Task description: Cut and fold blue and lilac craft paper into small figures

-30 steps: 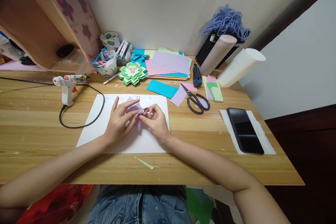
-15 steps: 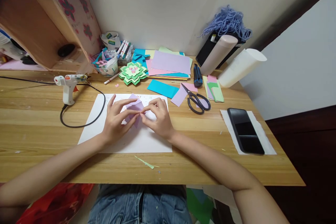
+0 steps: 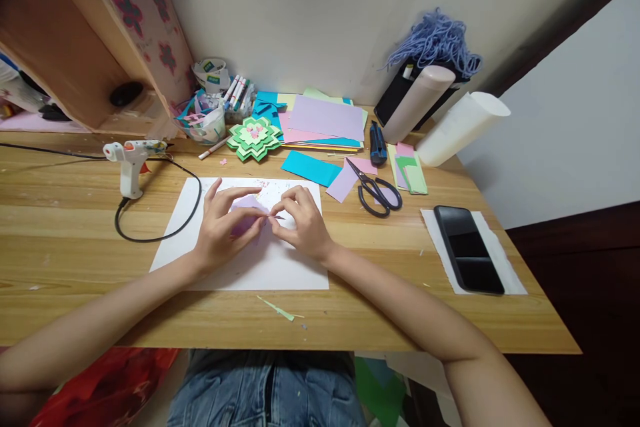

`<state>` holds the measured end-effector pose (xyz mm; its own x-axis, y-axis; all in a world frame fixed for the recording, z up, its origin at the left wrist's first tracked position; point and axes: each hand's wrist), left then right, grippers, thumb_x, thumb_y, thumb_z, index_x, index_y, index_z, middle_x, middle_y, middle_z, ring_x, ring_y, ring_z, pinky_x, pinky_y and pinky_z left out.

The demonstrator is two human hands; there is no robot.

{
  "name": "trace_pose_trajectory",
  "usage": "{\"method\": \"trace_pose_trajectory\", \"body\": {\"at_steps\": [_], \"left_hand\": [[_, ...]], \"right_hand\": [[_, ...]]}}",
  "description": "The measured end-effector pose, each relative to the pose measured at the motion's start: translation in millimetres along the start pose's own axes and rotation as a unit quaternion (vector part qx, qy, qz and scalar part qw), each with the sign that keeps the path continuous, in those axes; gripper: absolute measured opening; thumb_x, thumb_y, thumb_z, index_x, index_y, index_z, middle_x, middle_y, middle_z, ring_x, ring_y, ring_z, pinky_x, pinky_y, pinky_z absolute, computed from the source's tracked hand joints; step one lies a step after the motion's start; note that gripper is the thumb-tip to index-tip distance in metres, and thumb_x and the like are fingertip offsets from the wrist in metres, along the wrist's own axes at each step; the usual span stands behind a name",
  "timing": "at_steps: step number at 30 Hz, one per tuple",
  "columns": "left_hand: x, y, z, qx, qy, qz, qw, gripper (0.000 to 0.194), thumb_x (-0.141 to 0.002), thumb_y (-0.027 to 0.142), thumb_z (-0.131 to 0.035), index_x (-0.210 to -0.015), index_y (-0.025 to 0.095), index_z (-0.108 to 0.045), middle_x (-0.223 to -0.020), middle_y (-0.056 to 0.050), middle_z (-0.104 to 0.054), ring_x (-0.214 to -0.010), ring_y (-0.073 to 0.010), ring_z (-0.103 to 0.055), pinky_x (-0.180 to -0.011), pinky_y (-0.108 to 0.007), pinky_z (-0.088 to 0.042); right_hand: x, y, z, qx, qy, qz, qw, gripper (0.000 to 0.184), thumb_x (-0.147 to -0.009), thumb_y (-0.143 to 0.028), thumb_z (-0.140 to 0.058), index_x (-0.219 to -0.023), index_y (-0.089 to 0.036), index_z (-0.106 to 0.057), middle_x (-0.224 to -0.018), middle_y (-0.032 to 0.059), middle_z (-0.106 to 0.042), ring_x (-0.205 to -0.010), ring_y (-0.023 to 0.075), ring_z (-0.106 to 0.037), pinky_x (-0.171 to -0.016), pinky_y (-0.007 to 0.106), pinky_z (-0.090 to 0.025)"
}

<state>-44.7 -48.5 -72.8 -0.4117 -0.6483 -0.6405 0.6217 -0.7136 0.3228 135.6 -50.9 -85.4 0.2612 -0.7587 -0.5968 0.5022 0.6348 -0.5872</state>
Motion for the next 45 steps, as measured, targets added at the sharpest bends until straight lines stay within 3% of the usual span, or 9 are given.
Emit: {"method": "trace_pose_trajectory", "body": {"at_steps": [8,17,21,23,26,28,30,41,45], "left_hand": [[-1.4,-2.5,3.0,0.005,0.007,0.032,0.999,0.010,-0.079,0.024,-0.060,-0.089,0.025,-0.062,-0.120,-0.005,-0.057,-0.111,-0.0206,-0.053,-0.107,-0.054,-0.018],[-0.8,-2.2,3.8,0.013,-0.014,0.005,1.000,0.010,-0.082,0.024,-0.057,-0.090,0.027,-0.062,-0.117,-0.003,-0.059,-0.108,-0.0192,-0.054,-0.107,-0.052,-0.020],[-5.3,-10.4,4.6,0.070,-0.036,0.135,0.988,0.037,-0.084,0.036,-0.054,-0.118,0.021,-0.049,-0.125,-0.011,-0.051,-0.118,-0.0231,-0.046,-0.104,-0.049,-0.028],[-8.0,-18.5,3.4,0.145,-0.031,0.267,0.952,0.048,-0.085,0.044,-0.049,-0.123,0.017,-0.043,-0.124,-0.015,-0.050,-0.114,-0.0244,-0.049,-0.097,-0.047,-0.038],[-13.0,-25.7,2.4,0.342,-0.091,0.443,0.824,0.055,-0.083,0.056,-0.045,-0.116,0.012,-0.047,-0.105,-0.016,-0.061,-0.089,-0.0226,-0.063,-0.076,-0.040,-0.051],[-16.1,-24.4,3.2,0.470,-0.181,0.476,0.721,0.049,-0.082,0.055,-0.047,-0.106,0.013,-0.056,-0.092,-0.013,-0.066,-0.079,-0.0205,-0.065,-0.072,-0.037,-0.053],[-17.9,-20.7,4.1,0.549,-0.211,0.473,0.656,0.037,-0.080,0.046,-0.056,-0.097,0.015,-0.063,-0.092,-0.011,-0.068,-0.081,-0.0195,-0.064,-0.075,-0.034,-0.052],[-21.5,-29.9,12.9,0.644,-0.170,0.551,0.503,0.020,-0.072,0.024,-0.068,-0.089,0.015,-0.064,-0.081,-0.004,-0.068,-0.071,-0.0144,-0.063,-0.065,-0.024,-0.051],[-21.7,-34.1,14.6,0.634,-0.232,0.542,0.501,0.025,-0.066,0.020,-0.072,-0.088,0.013,-0.066,-0.080,-0.006,-0.069,-0.069,-0.0151,-0.062,-0.066,-0.026,-0.049]], "right_hand": [[1.5,3.2,1.6,-0.016,0.045,-0.005,0.999,0.004,-0.078,-0.018,-0.061,-0.079,-0.022,-0.062,-0.074,0.0018,-0.048,-0.074,0.0177,-0.049,-0.068,0.034,-0.041],[2.4,2.0,1.8,-0.026,0.017,-0.001,1.000,0.007,-0.078,-0.019,-0.061,-0.083,-0.024,-0.063,-0.079,0.0029,-0.055,-0.078,0.0189,-0.053,-0.072,0.036,-0.042],[3.8,4.4,1.5,-0.009,0.059,-0.006,0.998,0.008,-0.077,-0.017,-0.061,-0.080,-0.024,-0.061,-0.077,0.0026,-0.056,-0.076,0.0193,-0.053,-0.070,0.036,-0.042],[4.7,5.8,0.9,-0.001,0.092,-0.005,0.996,0.010,-0.076,-0.015,-0.062,-0.079,-0.024,-0.060,-0.075,0.0022,-0.055,-0.075,0.0191,-0.052,-0.069,0.036,-0.042],[6.1,7.7,-0.3,0.011,0.124,0.003,0.992,0.012,-0.074,-0.013,-0.062,-0.079,-0.024,-0.060,-0.074,0.0017,-0.055,-0.073,0.0188,-0.052,-0.068,0.036,-0.041],[7.1,8.4,-0.9,0.014,0.129,0.008,0.992,0.013,-0.074,-0.013,-0.062,-0.079,-0.024,-0.059,-0.075,0.0015,-0.055,-0.072,0.0187,-0.052,-0.068,0.036,-0.040],[7.8,8.1,-1.2,0.014,0.120,0.016,0.992,0.013,-0.074,-0.013,-0.062,-0.080,-0.024,-0.059,-0.074,0.0014,-0.055,-0.072,0.0186,-0.053,-0.069,0.037,-0.040],[6.0,2.4,-0.9,0.006,0.082,0.076,0.994,0.013,-0.075,-0.011,-0.061,-0.083,-0.021,-0.058,-0.074,0.0026,-0.060,-0.070,0.0168,-0.055,-0.064,0.033,-0.044],[6.6,3.9,-0.2,0.015,0.076,0.101,0.992,0.015,-0.075,-0.010,-0.061,-0.084,-0.021,-0.057,-0.077,0.0036,-0.063,-0.072,0.0170,-0.057,-0.065,0.033,-0.045]]}}
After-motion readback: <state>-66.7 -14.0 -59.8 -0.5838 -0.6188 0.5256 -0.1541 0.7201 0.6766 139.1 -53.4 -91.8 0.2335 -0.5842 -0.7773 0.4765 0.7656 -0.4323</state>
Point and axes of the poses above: each hand's wrist, its own x-axis away from the middle knuckle, its own z-axis out of the back of the hand, y = z × x
